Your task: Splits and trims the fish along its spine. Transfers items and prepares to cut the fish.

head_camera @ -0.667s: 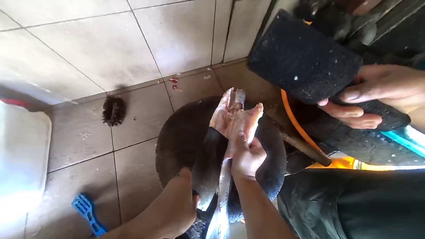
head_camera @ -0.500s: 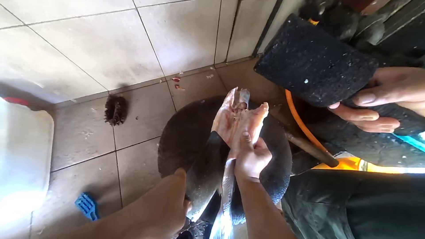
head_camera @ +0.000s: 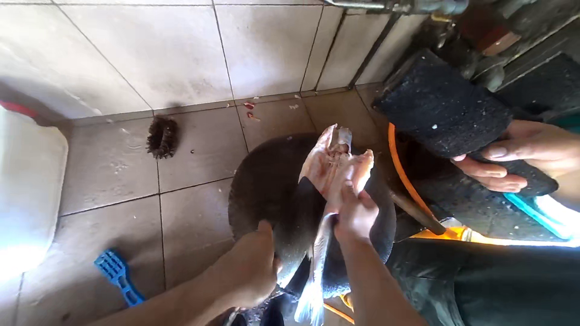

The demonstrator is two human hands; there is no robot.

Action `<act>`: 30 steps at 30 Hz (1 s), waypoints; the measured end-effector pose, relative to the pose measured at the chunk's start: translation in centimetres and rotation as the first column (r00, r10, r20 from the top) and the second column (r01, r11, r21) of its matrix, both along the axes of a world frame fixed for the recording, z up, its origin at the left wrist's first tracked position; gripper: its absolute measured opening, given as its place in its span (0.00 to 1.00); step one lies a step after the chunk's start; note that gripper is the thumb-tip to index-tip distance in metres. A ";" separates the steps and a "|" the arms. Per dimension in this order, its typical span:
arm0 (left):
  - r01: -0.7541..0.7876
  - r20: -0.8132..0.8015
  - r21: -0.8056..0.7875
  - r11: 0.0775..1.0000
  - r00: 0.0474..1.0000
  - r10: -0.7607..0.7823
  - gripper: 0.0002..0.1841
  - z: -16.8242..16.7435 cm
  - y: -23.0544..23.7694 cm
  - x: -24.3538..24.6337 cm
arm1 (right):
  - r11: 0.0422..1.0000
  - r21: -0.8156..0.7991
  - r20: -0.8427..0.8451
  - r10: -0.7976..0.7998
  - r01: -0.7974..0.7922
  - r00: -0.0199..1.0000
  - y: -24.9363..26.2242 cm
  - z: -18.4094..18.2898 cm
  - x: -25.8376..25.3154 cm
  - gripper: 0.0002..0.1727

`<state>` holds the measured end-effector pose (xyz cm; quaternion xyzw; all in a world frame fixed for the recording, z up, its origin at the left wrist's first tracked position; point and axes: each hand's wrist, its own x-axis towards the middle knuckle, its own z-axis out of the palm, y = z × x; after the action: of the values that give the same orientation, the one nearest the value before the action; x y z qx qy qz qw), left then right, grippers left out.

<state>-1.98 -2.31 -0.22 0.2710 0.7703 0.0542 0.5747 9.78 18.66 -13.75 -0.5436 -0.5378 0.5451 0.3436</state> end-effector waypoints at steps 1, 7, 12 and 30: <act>-0.001 0.021 0.008 1.000 1.000 0.001 0.23 0.5 0.2 -0.4 | 0.999 -0.021 0.102 -0.026 0.028 0.995 -1.8 3.7 -1.2 0.18; 0.033 -0.043 0.103 0.994 0.999 -0.029 0.26 0.7 0.3 1.2 | 0.983 -0.005 0.608 0.147 -0.181 0.780 -3.9 7.2 -2.2 0.38; 0.128 0.038 -0.008 0.992 0.991 -0.128 0.24 2.9 1.1 -1.2 | 0.983 0.010 0.098 0.183 -0.185 0.978 -2.8 4.6 -0.6 0.23; -0.067 -0.074 -0.164 0.984 0.996 0.055 0.23 3.0 1.7 3.1 | 0.965 0.245 0.111 0.070 -0.096 0.991 -4.3 2.8 0.0 0.07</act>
<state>1.12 -0.59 2.76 0.1999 0.7994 -0.0020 0.5666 9.73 14.35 -10.94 -0.4999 -0.6412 0.4586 0.3586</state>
